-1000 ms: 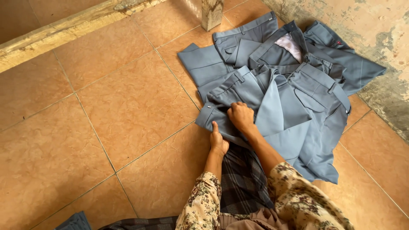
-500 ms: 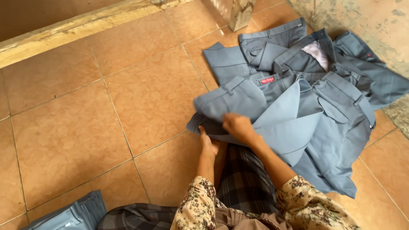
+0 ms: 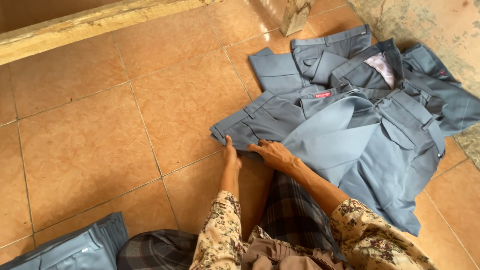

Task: Folding multiple pairs of blue trousers into neat rectangles and stacking them on the floor.

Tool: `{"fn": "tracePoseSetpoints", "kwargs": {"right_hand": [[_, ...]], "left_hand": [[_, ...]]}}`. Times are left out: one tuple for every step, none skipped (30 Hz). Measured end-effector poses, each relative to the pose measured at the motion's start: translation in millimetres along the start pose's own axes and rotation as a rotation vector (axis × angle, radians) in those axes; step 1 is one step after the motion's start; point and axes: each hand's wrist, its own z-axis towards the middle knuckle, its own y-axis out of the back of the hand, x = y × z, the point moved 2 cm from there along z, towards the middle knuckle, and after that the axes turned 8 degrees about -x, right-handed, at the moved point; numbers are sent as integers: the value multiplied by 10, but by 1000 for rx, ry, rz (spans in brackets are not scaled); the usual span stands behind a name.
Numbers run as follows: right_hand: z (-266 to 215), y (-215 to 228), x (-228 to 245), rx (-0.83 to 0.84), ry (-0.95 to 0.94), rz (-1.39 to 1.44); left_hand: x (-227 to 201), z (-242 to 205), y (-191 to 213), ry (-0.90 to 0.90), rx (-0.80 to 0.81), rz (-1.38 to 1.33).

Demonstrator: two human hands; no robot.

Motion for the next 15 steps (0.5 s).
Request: {"fn": "tracePoseSetpoints", "kwargs": {"right_hand": [[49,27,31,14,9,9],[112,50,74,27,21,19],[165,150,149,27,32,19],[211,241,248,28,85,-19],[254,333,349,29,138,-58],[304,330,399,27,154,-57],[351,322,454,44,194,-65],[380,306,516,64,233,-72],[460,228,502,64,249,-69],[525,147,496,27,238,-62],[590,64,494,-9,226,-55],[658,-68,411,-11,245,-51],[733,-186,322,-82,228,-101],[809,-307,235,-154,210,-150],[901,-424,135,-156,228,-144]], "left_hand": [[-81,66,52,-28,-10,-34],[-174,139,119,-57,-23,-69],[-306,146,186,-61,-30,-76],[-433,146,288,-76,-67,-97],[-559,143,395,-91,-104,-118],[-676,191,497,-98,-114,-128],[-794,236,604,-116,-127,-152],[-894,270,728,-132,-142,-174],[-1000,367,853,-137,-155,-182],[-1090,451,1009,-175,-182,-178],[-1179,530,1169,-214,-209,-172],[-1312,460,1306,-222,-223,-183],[-1446,382,1445,-253,-256,-175],[-1575,300,1584,-283,-290,-165],[-1602,377,1761,-291,-305,-175]]}}
